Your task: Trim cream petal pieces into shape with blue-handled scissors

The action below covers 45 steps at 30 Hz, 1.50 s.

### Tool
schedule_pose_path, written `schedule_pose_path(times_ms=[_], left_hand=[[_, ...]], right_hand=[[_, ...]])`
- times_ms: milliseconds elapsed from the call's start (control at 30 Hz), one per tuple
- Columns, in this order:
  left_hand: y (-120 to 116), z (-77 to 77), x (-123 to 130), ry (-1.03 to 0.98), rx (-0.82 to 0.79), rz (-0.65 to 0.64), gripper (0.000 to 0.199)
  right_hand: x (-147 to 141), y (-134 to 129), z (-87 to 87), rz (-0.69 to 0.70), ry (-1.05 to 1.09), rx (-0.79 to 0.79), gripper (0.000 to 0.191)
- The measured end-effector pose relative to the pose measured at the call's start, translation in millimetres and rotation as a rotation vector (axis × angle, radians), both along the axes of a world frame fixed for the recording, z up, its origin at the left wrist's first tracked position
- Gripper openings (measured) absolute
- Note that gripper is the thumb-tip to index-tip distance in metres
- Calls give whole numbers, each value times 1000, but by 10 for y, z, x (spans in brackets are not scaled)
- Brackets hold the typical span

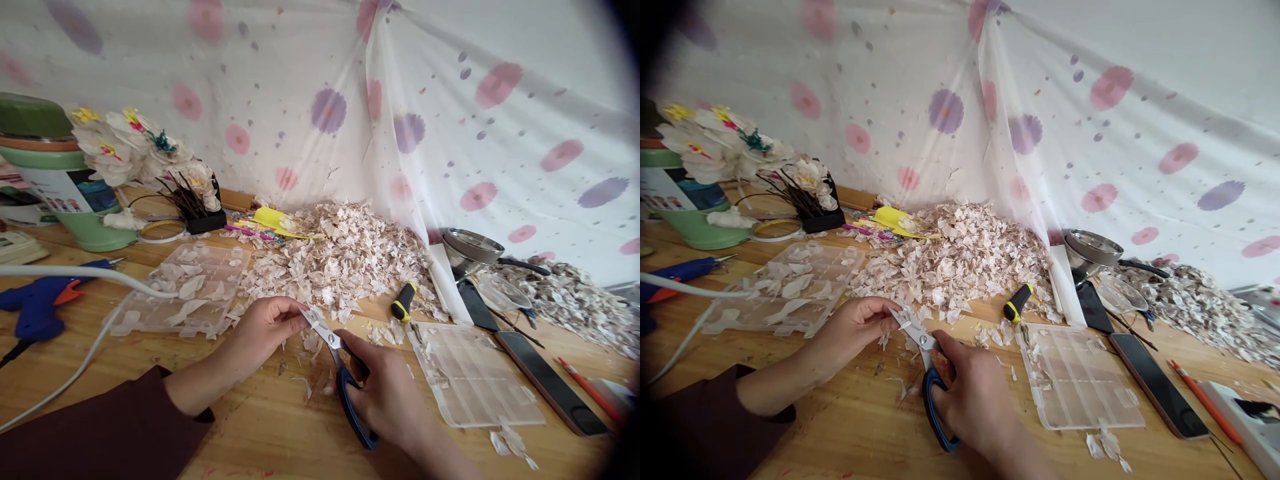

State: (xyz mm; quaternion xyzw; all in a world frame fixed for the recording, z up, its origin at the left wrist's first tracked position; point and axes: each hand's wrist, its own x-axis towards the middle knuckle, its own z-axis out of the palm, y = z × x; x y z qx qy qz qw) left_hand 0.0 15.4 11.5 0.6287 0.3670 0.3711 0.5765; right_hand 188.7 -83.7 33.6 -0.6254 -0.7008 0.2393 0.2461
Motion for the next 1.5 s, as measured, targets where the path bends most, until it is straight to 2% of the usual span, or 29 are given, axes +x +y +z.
schedule_pose_path(times_ms=[267,500,667,767,900,967,1033,1167,1333,1500], left_hand=[[-1,10,9,-5,-4,-2,12],[-9,17,5,7,-10,8,14],[-19,38,-4,20,-28,42,15],[-30,27,-5,29,-54,58,18],[-83,-28,21,8,-151,45,21],[-130,-55,51,-16,-229,24,22],[-182,-70,83,-33,-292,-6,23],[-269,-81,129,-27,-326,-46,22],[-293,-123,125,-53,-361,-91,20],[-255,-136,114,-58,-378,-5,29]], right_hand=[[8,14,-45,-49,-93,7,16],[7,8,-67,-54,-10,-9,12],[7,10,-94,-66,155,-59,9],[5,40,-139,-142,266,-48,13],[-31,99,-240,-245,656,-67,24],[-71,118,-291,-261,875,-123,37],[-119,123,-330,-273,1006,-174,48],[-201,112,-355,-300,1103,-182,54],[-216,92,-329,-313,1134,-152,48],[-191,79,-298,-311,1137,-163,48]])
